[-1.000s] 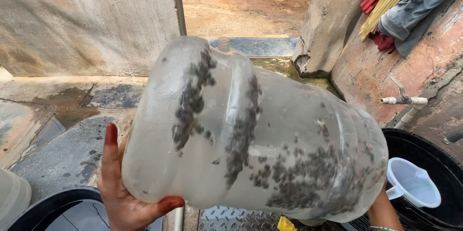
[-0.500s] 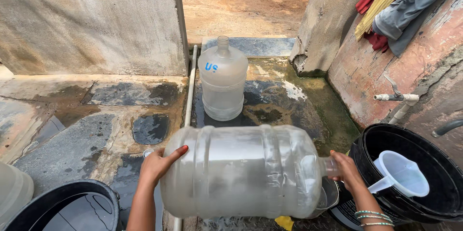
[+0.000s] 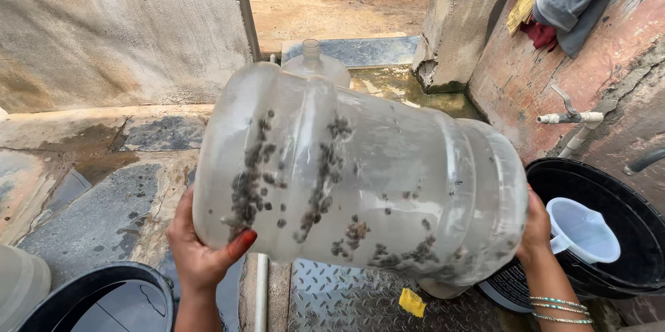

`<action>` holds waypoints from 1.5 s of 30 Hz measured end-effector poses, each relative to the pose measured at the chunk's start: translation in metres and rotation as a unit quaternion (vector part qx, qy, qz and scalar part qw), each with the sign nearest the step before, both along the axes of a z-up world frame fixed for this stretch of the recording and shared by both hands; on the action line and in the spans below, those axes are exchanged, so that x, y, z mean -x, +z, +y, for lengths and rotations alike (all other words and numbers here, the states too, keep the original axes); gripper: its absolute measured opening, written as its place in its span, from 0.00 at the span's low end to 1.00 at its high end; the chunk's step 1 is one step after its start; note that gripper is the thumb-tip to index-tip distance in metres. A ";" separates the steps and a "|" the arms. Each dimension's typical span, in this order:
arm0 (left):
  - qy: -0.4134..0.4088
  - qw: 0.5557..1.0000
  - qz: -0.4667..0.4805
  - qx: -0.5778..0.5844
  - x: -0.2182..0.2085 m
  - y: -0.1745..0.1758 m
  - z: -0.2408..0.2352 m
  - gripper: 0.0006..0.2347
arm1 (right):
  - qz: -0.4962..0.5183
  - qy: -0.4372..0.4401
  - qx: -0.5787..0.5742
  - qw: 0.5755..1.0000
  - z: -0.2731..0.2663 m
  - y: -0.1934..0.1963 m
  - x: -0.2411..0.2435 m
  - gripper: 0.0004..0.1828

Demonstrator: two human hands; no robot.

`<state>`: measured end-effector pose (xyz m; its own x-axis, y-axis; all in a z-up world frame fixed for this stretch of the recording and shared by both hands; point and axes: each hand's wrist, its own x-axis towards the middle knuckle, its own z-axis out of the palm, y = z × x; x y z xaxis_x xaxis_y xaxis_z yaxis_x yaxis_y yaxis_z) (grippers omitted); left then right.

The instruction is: The person scrubs the exterior of a large plastic water dispenser with a yellow sponge, then rinses it under a tap. They shake the dispenser to remove excess water and inspect the interior for remaining debris.

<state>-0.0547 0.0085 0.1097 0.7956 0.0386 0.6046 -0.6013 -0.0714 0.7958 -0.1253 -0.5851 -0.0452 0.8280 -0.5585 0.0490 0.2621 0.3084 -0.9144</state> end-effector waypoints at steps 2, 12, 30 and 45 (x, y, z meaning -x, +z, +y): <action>0.036 0.993 0.112 -0.008 -0.031 -0.032 -0.006 0.37 | 0.167 0.027 0.025 0.985 -0.011 -0.027 -0.013 0.32; 0.036 0.851 0.462 -0.246 -0.071 -0.101 0.002 0.37 | 0.455 0.075 0.146 0.875 -0.005 -0.038 -0.002 0.40; 0.080 0.961 0.255 -0.073 -0.043 -0.058 -0.020 0.46 | 0.300 0.057 0.086 0.948 -0.003 -0.040 0.008 0.34; -0.167 0.967 0.060 0.181 -0.018 -0.010 0.019 0.42 | -0.120 0.046 0.085 0.988 0.041 0.099 0.042 0.29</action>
